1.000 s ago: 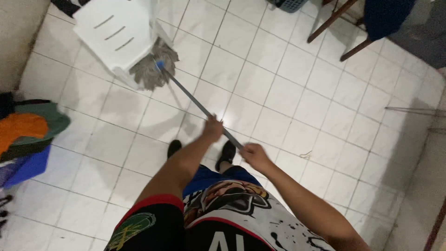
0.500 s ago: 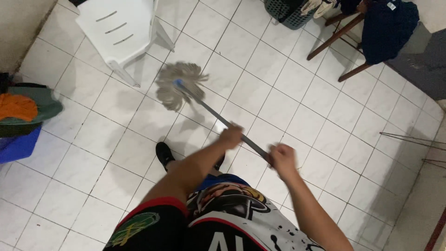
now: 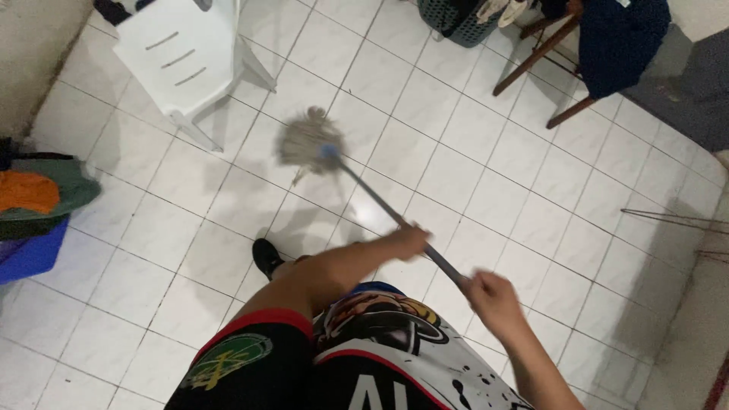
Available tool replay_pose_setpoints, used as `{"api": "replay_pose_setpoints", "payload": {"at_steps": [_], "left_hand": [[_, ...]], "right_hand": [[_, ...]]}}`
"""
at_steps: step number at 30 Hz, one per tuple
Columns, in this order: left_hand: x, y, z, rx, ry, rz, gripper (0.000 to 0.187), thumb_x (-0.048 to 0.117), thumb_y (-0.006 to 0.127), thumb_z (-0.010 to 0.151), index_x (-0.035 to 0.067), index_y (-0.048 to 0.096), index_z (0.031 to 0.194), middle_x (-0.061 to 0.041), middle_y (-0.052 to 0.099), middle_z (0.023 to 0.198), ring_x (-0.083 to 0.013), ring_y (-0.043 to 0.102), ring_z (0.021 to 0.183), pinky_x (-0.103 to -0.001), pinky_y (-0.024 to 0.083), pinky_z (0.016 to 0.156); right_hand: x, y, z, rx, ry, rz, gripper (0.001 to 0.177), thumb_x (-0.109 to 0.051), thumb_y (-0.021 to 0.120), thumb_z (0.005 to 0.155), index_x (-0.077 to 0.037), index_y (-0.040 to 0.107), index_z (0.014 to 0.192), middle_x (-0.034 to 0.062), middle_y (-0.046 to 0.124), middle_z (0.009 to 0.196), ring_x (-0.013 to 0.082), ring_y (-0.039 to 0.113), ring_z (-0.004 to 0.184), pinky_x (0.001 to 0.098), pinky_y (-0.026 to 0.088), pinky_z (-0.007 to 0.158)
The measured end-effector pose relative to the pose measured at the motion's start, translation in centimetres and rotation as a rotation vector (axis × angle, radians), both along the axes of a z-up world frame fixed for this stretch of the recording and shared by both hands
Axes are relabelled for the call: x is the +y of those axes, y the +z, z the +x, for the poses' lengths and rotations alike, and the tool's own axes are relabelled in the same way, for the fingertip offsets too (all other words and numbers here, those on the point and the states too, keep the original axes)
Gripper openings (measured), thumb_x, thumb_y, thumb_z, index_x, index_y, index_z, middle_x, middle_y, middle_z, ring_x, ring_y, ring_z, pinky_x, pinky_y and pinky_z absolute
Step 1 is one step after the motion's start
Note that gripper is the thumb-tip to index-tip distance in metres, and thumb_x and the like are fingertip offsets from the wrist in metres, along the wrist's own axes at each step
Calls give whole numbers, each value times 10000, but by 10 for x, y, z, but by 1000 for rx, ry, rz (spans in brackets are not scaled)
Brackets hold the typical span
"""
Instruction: The person mops a white tiled floor using a string mop, moving back and forth across the room and around obstacles such as a chair, clothes, and a fan. The person navigates the mop around the edges and corners of the room.
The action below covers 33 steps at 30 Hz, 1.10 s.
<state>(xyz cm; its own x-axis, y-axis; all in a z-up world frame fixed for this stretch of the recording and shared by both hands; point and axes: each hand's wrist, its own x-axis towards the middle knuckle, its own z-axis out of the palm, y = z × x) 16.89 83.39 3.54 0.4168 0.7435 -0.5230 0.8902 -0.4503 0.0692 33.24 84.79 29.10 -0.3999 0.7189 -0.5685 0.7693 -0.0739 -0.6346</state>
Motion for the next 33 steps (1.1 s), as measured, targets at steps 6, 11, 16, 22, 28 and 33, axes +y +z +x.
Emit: {"api": "replay_pose_setpoints", "payload": {"at_steps": [6, 11, 16, 22, 28, 33], "left_hand": [[8, 36, 14, -598, 394, -12, 292, 472, 587, 925, 210, 707, 970, -67, 761, 992, -361, 746, 1058, -542, 581, 930], [5, 42, -50, -470, 476, -30, 225, 398, 649, 923, 190, 732, 948, -64, 747, 994, -285, 721, 978, -550, 484, 1024], [-5, -85, -133, -665, 691, -18, 274, 224, 573, 1005, 100, 671, 1229, -151, 675, 1256, -382, 641, 1250, -585, 542, 999], [74, -108, -263, -279, 990, -146, 450, 280, 480, 1074, 201, 451, 1517, -147, 196, 1713, -408, 192, 1571, -652, 314, 1180], [113, -134, -251, -226, 766, -90, 407, 298, 464, 1088, 232, 582, 1472, -261, 416, 1598, -456, 382, 1491, -596, 437, 1079], [107, 25, -227, -582, 328, -13, 336, 394, 596, 947, 143, 707, 1141, -172, 753, 1149, -353, 724, 1143, -578, 467, 1094]], "right_hand": [[-16, 23, 11, 211, -211, 213, 382, -35, 677, 875, -61, 503, 536, 60, 473, 362, 130, 409, 396, 243, 325, 410], [-11, -39, -14, 349, -55, 281, 350, -32, 710, 872, -80, 516, 585, 22, 523, 533, 109, 401, 474, 251, 340, 429], [7, -137, -95, 148, 172, 186, 144, -170, 716, 838, -45, 707, 766, 172, 575, 528, 281, 526, 500, 425, 411, 529], [81, -190, -235, 192, 287, 148, 326, -235, 715, 899, -81, 538, 672, 152, 553, 541, 310, 548, 525, 416, 467, 561], [113, -83, -244, -31, 365, -15, 287, -283, 659, 899, -29, 621, 770, 191, 615, 628, 319, 598, 627, 451, 484, 649], [101, -16, -197, 22, 96, 142, 370, -195, 741, 858, -76, 578, 547, 117, 517, 398, 199, 486, 406, 352, 410, 454]]}}
